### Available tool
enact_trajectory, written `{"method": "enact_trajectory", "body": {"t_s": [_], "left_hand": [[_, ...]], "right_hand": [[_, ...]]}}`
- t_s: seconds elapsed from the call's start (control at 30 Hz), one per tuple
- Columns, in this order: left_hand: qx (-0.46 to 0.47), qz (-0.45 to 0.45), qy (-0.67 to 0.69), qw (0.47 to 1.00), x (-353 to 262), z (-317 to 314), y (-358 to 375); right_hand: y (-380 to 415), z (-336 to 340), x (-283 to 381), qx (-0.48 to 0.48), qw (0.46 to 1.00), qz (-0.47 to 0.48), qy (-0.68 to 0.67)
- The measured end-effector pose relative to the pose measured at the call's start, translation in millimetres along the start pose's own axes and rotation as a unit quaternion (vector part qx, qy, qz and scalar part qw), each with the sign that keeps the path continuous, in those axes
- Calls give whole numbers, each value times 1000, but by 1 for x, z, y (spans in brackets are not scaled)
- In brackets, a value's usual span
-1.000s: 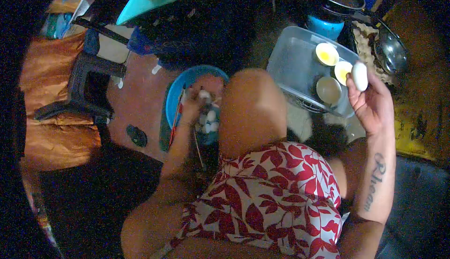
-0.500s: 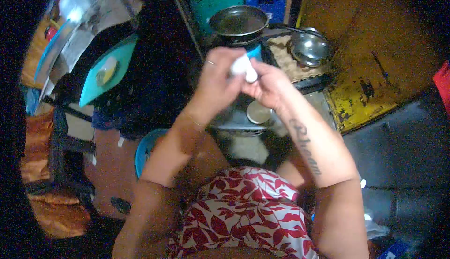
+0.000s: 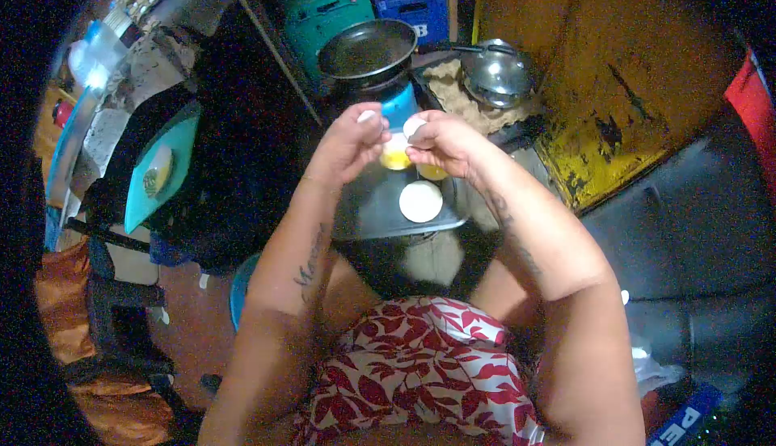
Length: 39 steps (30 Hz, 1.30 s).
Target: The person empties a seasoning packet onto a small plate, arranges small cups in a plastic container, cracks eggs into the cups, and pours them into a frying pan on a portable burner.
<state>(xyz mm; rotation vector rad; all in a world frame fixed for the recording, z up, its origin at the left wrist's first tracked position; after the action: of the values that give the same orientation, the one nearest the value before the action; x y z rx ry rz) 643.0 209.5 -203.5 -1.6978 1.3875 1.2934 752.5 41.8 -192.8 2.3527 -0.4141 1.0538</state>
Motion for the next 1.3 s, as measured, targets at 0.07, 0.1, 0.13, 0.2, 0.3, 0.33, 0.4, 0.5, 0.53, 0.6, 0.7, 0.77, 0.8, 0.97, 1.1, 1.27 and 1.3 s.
{"method": "enact_trajectory", "body": {"t_s": [0.07, 0.1, 0.13, 0.2, 0.3, 0.33, 0.4, 0.5, 0.53, 0.6, 0.7, 0.77, 0.8, 0.97, 1.1, 1.27, 1.3], "left_hand": [[-25, 3, -237, 971, 16, 2, 1], [-5, -35, -354, 935, 38, 12, -8], [15, -80, -446, 891, 55, 20, -12], [39, -71, -545, 834, 70, 19, -8], [58, -13, -594, 803, 93, 19, -9], [67, -12, -612, 788, 98, 16, -10], [79, -20, -617, 783, 110, 17, -14], [93, -45, -606, 789, 115, 14, -10], [88, -50, -610, 786, 117, 15, -10], [85, -54, -615, 782, 121, 16, -9], [90, -94, -624, 770, 126, 16, -6], [69, -107, -657, 743, 124, 10, -3], [69, -105, -658, 743, 124, 7, -1], [27, -81, -727, 681, 121, -2, 2], [16, -91, -748, 658, 117, -5, 4], [-4, -123, -781, 613, 109, -7, 7], [-4, -123, -781, 613, 106, -8, 8]], "right_hand": [[-7, 16, -18, -8, 994, -10, 112], [-13, 27, -29, -9, 974, -14, 225], [-22, 39, -45, -31, 962, -24, 269], [-15, 33, -59, -90, 927, -37, 363], [-28, 58, -96, -101, 803, 105, 578], [-32, 57, -99, -109, 808, 78, 574], [-29, 59, -105, -135, 800, 79, 580], [-27, 62, -113, -149, 799, 76, 578], [-26, 63, -115, -149, 799, 74, 578], [-24, 65, -119, -146, 791, 79, 588], [-20, 61, -124, -141, 776, 79, 610], [-16, 56, -122, -139, 769, 72, 620], [-13, 54, -121, -131, 769, 82, 620], [-18, 57, -126, -113, 753, 125, 636], [-21, 61, -128, -87, 716, 165, 673], [-25, 64, -120, -42, 643, 243, 725], [-25, 66, -117, -42, 644, 243, 724]]}}
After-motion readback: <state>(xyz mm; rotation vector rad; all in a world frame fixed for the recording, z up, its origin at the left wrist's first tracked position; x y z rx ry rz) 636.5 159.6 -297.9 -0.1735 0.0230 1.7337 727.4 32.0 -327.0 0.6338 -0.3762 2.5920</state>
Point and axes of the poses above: each hand's wrist, its own y-axis away from the middle knuckle, its own z-axis out of the back of the hand, x = y × z, the point moved 1 cm from there along -y, towards the middle knuckle, and after that the axes turned 6 degrees about -y, right-handed, at the moved point
